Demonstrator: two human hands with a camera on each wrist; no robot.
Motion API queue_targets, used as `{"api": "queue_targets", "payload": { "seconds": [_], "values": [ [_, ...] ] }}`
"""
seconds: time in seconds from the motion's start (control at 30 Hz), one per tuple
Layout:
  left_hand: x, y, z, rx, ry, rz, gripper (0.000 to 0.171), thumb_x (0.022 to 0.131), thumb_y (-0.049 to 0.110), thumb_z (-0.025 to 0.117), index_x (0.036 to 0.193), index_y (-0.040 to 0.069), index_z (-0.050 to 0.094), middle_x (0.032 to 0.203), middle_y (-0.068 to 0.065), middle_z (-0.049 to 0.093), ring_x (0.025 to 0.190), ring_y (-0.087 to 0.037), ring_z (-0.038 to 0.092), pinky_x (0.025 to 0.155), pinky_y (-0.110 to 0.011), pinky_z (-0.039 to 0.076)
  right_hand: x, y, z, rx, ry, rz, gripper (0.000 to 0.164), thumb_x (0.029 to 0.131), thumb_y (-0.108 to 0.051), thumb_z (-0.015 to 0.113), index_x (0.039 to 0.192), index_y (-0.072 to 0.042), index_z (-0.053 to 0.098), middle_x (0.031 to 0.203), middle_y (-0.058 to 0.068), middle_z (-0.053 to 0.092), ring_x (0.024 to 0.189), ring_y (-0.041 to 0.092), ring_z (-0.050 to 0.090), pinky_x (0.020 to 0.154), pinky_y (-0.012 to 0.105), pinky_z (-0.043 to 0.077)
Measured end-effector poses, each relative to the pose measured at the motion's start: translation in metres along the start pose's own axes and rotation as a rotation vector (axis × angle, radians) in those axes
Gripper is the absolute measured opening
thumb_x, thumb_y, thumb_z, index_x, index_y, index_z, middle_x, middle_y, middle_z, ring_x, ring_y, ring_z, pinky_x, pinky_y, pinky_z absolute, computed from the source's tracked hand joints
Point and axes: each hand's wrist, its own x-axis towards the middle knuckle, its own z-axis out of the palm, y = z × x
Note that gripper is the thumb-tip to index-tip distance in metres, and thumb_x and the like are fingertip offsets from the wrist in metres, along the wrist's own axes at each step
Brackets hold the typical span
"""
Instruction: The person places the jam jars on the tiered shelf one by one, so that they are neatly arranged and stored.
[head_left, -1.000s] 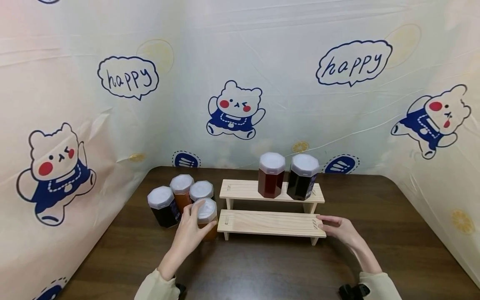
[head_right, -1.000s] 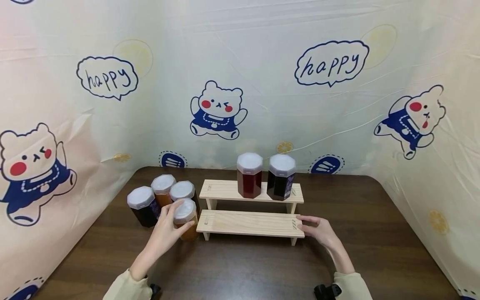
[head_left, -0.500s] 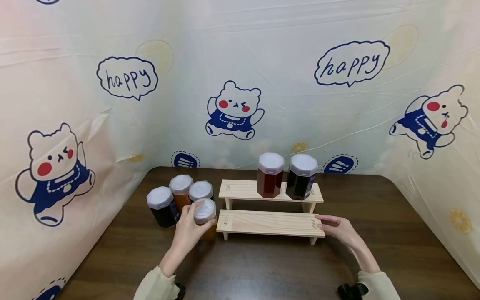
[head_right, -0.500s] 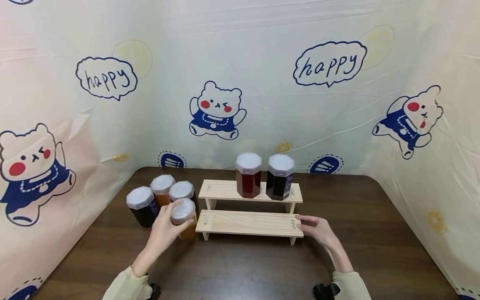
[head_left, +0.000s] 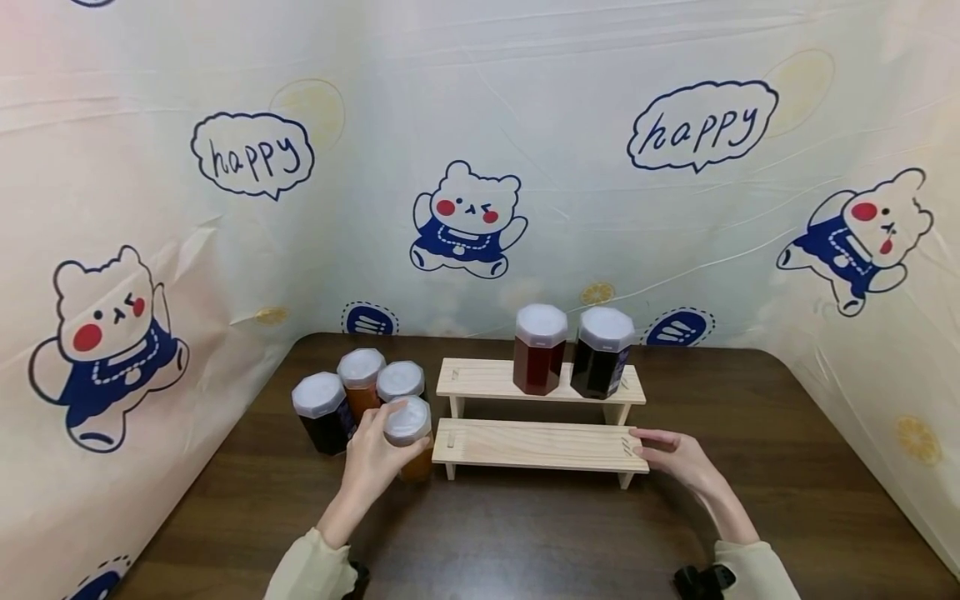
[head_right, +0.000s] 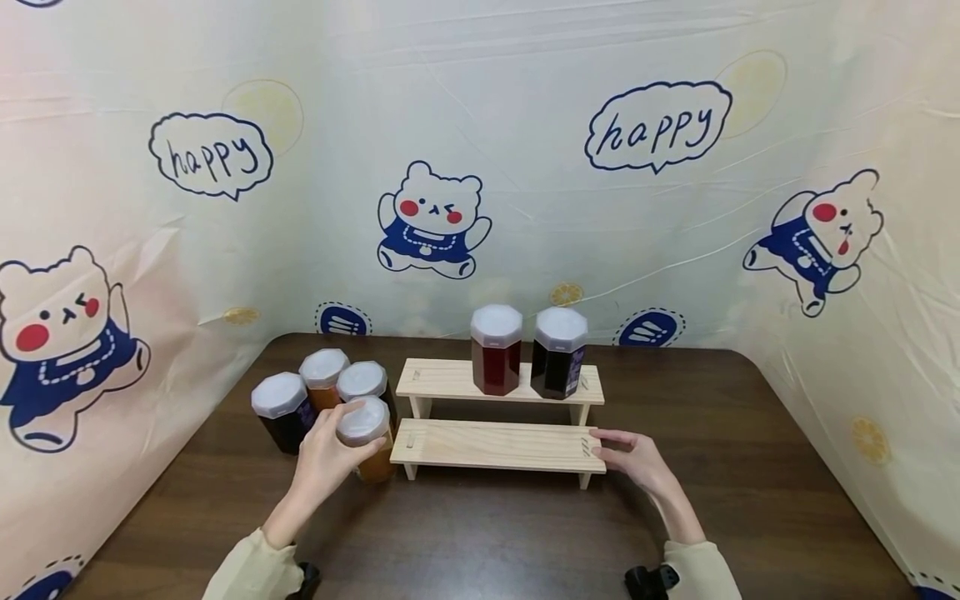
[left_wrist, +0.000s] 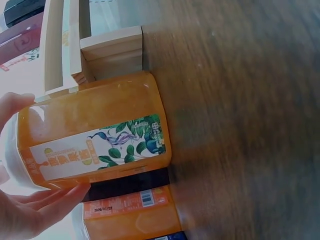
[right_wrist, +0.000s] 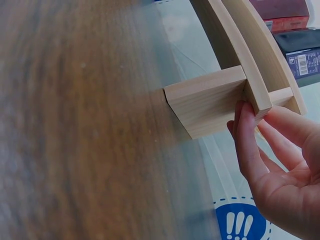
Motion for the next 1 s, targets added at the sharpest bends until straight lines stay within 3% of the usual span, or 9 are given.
{"api": "queue_targets", "payload": {
  "seconds": [0.37,1.0],
  "values": [
    [0.002,0.000,-0.004,-0.002,0.101,0.023,0.056,0.053,0.026,0.083,0.102,0.011,0.062,0.089,-0.012,0.055,0.078,-0.030,0.057,0.061,-0.046,0.046,-0.002,-0.003,0.000,-0.015,-0.012,-0.008,0.049,0.081,-0.015,0.064,0.121,0.008,0.049,0.119,0.026,0.050,0.080,0.005,0.059,0.069,0.023,0.049],
    [0.017,0.023,-0.018,-0.055,0.225,0.114,0.055,0.050,0.020,0.084,0.100,0.009,0.063,0.089,-0.013,0.053,0.079,-0.030,0.056,0.062,-0.045,0.046,-0.001,-0.002,-0.001,-0.003,-0.017,-0.002,0.049,0.081,-0.015,0.063,0.122,0.008,0.048,0.121,0.027,0.048,0.081,0.004,0.058,0.070,0.023,0.049]
  ]
}}
